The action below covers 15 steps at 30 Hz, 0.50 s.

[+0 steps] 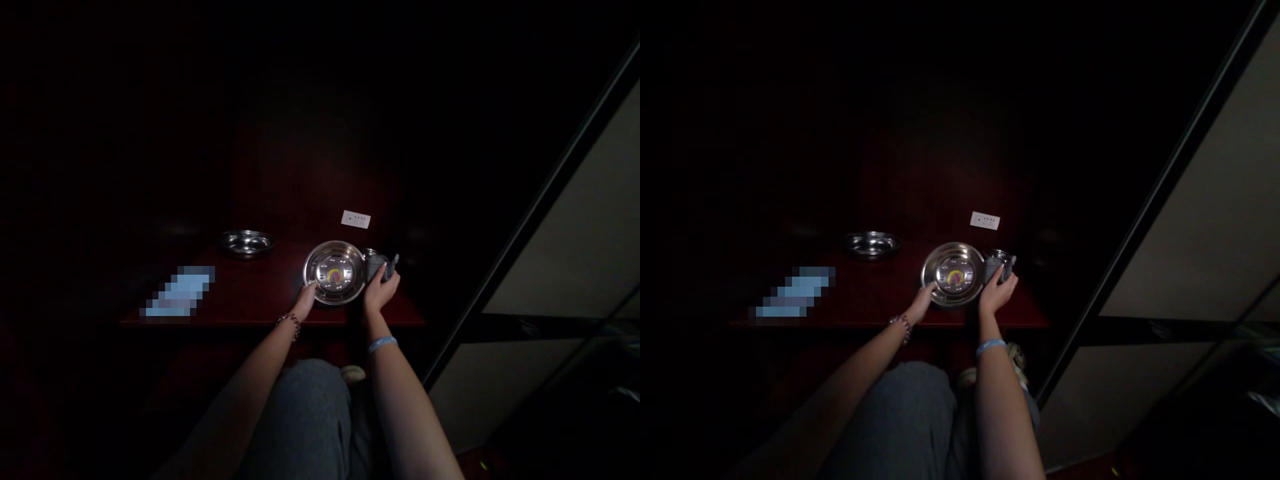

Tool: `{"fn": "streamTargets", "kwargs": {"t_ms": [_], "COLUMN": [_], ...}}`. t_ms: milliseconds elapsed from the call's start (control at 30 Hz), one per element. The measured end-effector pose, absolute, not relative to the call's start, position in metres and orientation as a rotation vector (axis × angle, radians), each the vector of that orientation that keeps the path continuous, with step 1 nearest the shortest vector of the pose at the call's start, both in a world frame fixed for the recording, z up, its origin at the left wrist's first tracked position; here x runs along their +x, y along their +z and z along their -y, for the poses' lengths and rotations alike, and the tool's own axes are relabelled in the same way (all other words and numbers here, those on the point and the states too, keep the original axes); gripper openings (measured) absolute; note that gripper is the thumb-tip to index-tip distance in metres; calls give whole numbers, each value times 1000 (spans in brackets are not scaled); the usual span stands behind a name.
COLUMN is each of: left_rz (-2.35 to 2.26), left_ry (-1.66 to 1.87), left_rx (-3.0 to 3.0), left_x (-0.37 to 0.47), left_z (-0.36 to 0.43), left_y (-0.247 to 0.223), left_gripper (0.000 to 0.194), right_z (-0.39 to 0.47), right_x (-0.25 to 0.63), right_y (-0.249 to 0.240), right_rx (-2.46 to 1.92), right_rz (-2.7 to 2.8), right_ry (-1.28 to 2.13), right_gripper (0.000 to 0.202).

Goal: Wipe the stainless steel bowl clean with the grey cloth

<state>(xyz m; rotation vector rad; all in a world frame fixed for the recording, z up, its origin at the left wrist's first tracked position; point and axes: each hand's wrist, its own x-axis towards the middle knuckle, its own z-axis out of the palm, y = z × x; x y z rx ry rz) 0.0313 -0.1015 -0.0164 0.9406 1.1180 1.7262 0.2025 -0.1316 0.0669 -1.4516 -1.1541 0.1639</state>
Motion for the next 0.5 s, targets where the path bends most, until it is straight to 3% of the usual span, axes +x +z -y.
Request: {"fn": "streamTargets", "kwargs": {"t_ms": [100, 267, 500], "left_rz": [-1139, -1164, -1102], "left_ry": [1703, 1688, 1712], "left_rx": [914, 919, 940], "left_x": [33, 35, 38], "left_z": [105, 108, 107], "left_y": [-13, -11, -10], "left_gripper": [17, 13, 18], "right_z": [133, 124, 113], "right_x": [195, 186, 176], "right_y": [71, 53, 34], "right_rx": [-1311, -992, -1209], "right_rz": [1242, 1861, 2051], "right_ry": [77, -40, -205], "right_gripper": [49, 43, 60]}}
